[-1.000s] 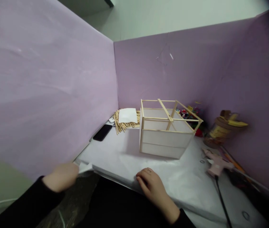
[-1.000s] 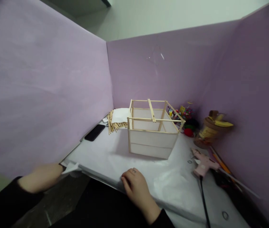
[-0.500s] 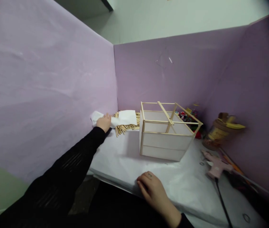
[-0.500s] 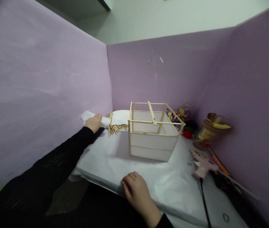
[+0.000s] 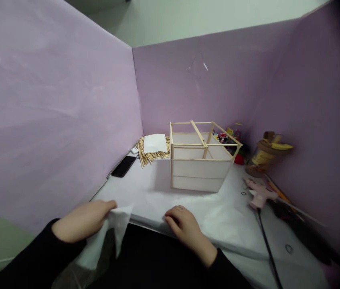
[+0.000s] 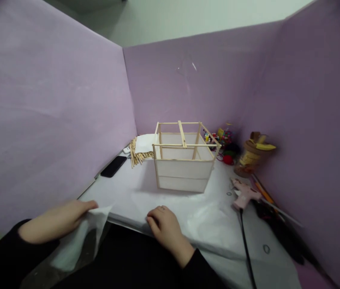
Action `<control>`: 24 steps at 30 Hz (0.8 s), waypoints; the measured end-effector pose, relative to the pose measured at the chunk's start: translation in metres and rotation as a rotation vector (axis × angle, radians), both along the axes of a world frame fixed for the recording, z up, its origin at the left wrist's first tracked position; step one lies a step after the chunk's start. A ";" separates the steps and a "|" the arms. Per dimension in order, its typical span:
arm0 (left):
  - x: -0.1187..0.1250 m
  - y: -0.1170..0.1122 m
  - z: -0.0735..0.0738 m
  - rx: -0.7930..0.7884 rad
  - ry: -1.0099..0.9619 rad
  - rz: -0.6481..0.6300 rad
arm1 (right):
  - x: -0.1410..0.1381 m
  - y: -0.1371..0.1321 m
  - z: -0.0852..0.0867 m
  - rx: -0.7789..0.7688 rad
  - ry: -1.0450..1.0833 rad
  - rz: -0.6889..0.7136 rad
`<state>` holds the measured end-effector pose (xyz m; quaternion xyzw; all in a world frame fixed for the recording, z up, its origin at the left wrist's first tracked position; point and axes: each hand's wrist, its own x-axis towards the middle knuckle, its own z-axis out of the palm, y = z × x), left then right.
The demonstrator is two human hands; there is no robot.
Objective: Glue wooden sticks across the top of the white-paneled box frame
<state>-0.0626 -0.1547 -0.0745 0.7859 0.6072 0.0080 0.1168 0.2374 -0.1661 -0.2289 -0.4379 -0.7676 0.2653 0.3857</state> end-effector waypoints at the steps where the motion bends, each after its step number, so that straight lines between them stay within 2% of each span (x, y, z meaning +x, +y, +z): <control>1: 0.011 0.005 0.003 -0.038 -0.121 -0.037 | -0.002 0.002 0.000 -0.042 0.068 -0.002; 4: 0.058 0.032 0.003 -0.131 -0.578 -0.073 | -0.010 0.013 0.001 -0.199 0.375 -0.001; 7: 0.095 0.060 -0.018 -0.386 -1.002 0.153 | -0.022 0.024 0.003 -0.362 0.628 -0.012; 9: 0.105 0.072 -0.038 -0.475 -1.212 0.307 | -0.028 0.028 0.004 -0.397 0.699 -0.070; 12: 0.103 0.080 -0.061 -0.483 -1.366 0.398 | -0.033 0.027 0.002 -0.380 0.714 -0.137; 16: 0.088 0.075 -0.073 -0.510 -1.419 0.405 | -0.036 0.029 0.004 -0.462 0.798 -0.175; 20: 0.072 0.062 -0.079 -0.513 -1.558 0.352 | -0.049 0.041 0.025 -0.607 0.831 -0.251; 24: 0.046 0.050 -0.087 -0.532 -1.659 0.265 | -0.076 0.050 0.052 -0.802 0.863 -0.166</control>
